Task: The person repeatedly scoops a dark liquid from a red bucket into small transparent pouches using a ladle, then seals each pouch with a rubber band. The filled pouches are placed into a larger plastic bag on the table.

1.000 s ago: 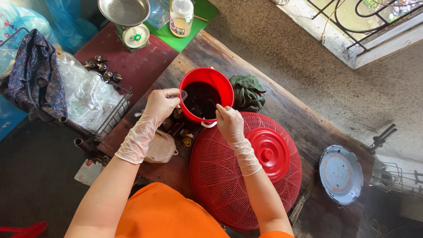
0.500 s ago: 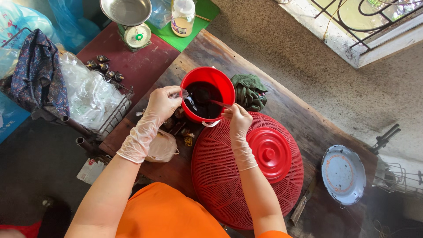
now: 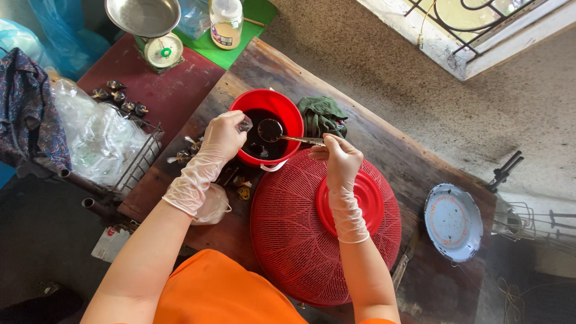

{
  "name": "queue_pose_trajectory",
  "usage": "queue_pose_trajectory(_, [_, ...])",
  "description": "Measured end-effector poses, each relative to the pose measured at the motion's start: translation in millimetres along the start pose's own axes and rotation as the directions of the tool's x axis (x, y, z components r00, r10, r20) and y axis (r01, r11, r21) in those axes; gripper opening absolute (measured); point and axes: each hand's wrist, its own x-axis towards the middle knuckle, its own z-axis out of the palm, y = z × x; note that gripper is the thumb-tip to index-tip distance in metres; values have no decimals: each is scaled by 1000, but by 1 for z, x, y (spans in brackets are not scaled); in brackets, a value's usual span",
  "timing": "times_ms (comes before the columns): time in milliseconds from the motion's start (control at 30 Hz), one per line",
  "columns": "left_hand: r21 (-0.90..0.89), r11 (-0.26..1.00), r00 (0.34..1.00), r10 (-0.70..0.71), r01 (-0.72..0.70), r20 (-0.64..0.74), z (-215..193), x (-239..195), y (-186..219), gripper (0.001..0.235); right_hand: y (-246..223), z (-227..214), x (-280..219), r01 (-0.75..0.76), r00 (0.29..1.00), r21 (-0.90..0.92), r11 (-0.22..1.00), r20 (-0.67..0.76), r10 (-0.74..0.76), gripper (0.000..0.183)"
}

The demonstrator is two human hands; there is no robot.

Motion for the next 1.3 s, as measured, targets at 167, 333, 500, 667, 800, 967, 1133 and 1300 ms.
queue_pose_trajectory(167, [72, 996, 999, 47, -48, 17, 17, 9, -3, 28, -20, -9, -3, 31, 999, 4, 999, 6, -31, 21])
queue_pose_trajectory(333, [25, 1000, 998, -16, 15, 62, 36, 16, -1, 26, -42, -17, -7, 69, 998, -38, 997, -6, -70, 20])
queue_pose_trajectory(500, [-73, 991, 983, -104, 116, 153, 51, 20, 8, 27, -65, -18, -14, 113, 993, -49, 992, -19, -114, 19])
queue_pose_trajectory(667, [-164, 939, 934, -260, 304, 244, 58, 23, 16, 31, -74, -14, -28, 242, 970, -115, 964, 9, -243, 20])
queue_pose_trajectory(800, [-197, 907, 911, -317, 373, 264, 56, 27, 17, 39, -70, -10, -40, 362, 930, -255, 897, 32, -367, 22])
queue_pose_trajectory(967, [-260, 863, 891, -365, 433, 271, 56, 32, 15, 49, -69, -7, -53, 616, 783, -355, 704, 175, -597, 21])
queue_pose_trajectory(1133, [-288, 847, 884, -366, 446, 292, 57, 36, 12, 48, -72, -6, -64, 833, 521, -411, 370, 361, -773, 24])
queue_pose_trajectory(1300, [-353, 831, 898, -349, 429, 269, 60, 37, 7, 51, -57, -10, -65, 830, 502, -458, 320, 359, -787, 23])
